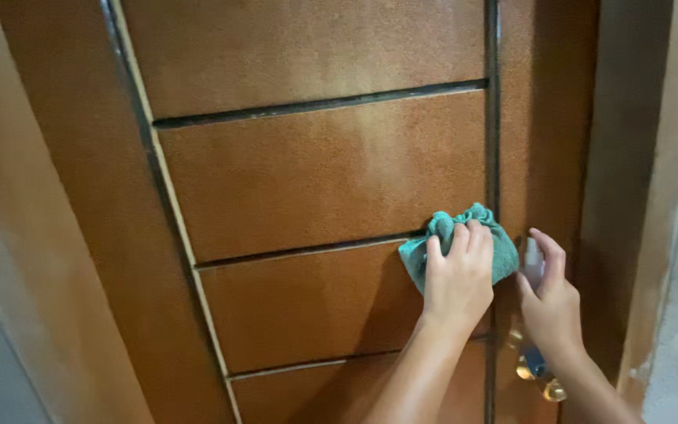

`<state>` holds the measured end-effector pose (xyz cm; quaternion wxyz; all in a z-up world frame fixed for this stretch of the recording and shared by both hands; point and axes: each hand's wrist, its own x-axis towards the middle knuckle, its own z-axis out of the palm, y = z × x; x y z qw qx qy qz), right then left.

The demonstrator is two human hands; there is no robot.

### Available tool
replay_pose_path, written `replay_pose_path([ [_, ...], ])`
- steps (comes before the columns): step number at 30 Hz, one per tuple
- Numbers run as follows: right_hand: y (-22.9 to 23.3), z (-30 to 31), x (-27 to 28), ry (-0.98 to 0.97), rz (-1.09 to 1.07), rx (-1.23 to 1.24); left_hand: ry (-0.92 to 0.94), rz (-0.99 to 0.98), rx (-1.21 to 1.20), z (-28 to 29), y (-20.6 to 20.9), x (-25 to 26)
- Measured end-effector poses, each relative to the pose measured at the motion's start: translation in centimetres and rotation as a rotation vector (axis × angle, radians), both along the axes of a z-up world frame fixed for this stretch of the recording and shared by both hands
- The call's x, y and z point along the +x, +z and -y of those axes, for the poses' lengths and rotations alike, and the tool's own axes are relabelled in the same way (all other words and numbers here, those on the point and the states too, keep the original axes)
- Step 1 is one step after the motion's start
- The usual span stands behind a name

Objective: The person sprays liquid from a bottle onto a wooden door and wipes the door panels and the adjacent door frame with a cloth.

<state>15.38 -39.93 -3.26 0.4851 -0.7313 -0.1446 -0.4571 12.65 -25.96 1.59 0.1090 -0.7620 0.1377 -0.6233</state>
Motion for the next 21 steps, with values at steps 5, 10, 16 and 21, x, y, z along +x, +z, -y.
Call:
replay_pose_path([
  [5,2.5,-3.2,-3.2,-0.001,-0.297,0.124,-0.014,-0.007,0.018,-3.0,0.9,-1.4],
  [10,2.3,-5.5,-3.5,0.011,-0.085,0.031,-0.005,0.026,0.015,-7.7,1.3,-4.0],
  [16,0.9,-8.7,-2.8,0.056,0.092,-0.015,-0.007,-0.082,-0.029,-14.1,2.0,-8.2],
  [21,1.4,-11.4,-4.0,0.017,0.03,0.036,0.117,-0.023,-0.044,-21.1,1.9,-11.2],
])
